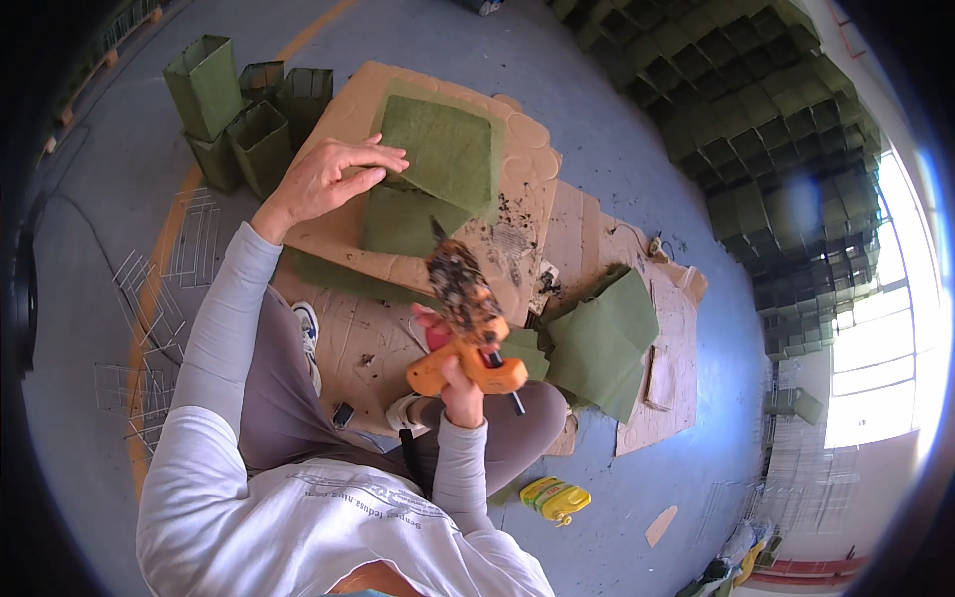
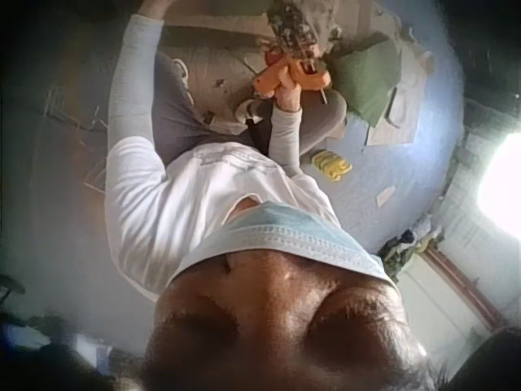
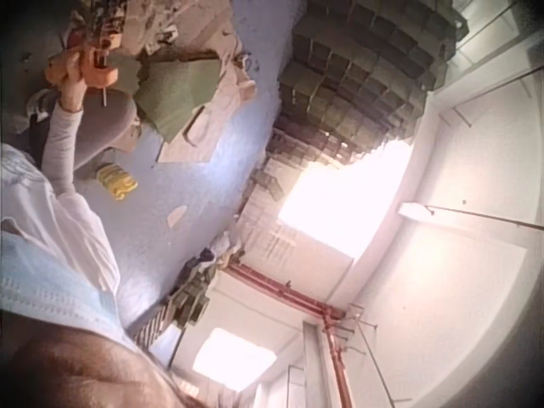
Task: The recorder uses a hot glue gun to secure green fabric lining to a wire mesh storage bin frame.
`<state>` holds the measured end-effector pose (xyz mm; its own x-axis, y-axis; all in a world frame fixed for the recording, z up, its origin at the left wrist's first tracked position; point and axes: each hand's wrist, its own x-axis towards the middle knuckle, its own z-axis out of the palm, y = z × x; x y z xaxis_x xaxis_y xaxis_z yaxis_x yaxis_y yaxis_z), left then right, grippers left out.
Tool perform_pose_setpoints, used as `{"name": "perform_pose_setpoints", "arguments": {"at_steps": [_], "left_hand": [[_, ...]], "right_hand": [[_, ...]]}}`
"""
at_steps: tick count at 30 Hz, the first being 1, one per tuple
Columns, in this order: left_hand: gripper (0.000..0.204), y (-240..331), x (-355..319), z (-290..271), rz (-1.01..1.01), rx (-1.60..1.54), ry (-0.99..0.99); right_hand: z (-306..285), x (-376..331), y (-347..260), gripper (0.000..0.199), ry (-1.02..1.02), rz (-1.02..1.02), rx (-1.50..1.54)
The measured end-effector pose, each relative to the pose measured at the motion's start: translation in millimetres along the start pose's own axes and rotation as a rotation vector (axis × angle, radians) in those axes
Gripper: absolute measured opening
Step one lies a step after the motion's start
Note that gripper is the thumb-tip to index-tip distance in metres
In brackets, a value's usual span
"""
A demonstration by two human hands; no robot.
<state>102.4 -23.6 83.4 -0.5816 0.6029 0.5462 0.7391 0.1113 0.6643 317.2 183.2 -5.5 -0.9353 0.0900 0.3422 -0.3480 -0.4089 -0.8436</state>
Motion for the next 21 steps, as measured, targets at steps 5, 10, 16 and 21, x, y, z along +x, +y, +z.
{"name": "perform_pose_setpoints", "arguments": {"at_steps": [5, 10, 16, 21], "left_hand": [[0.027, -1.0, -0.2, 0.3, -0.062, -0.052, -0.02], [0.028, -5.1, -1.0, 3.8, -0.017, -0.068, 0.021], [0.028, -8.0, 0.1, 4.6, 0.057, -0.065, 0.081], [0.028, -9.7, -0.7, 2.0, -0.003, -0.087, 0.034]], "right_hand": [[32.5, 12.4, 13.1, 0.038, -0.027, 0.017, -0.12], [51.2, 15.9, 18.0, 0.03, 0.014, 0.007, -0.125], [56.3, 18.1, 17.8, 0.027, 0.07, 0.066, -0.151], [59.6, 19.5, 19.3, 0.027, 0.077, 0.078, -0.132]]}}
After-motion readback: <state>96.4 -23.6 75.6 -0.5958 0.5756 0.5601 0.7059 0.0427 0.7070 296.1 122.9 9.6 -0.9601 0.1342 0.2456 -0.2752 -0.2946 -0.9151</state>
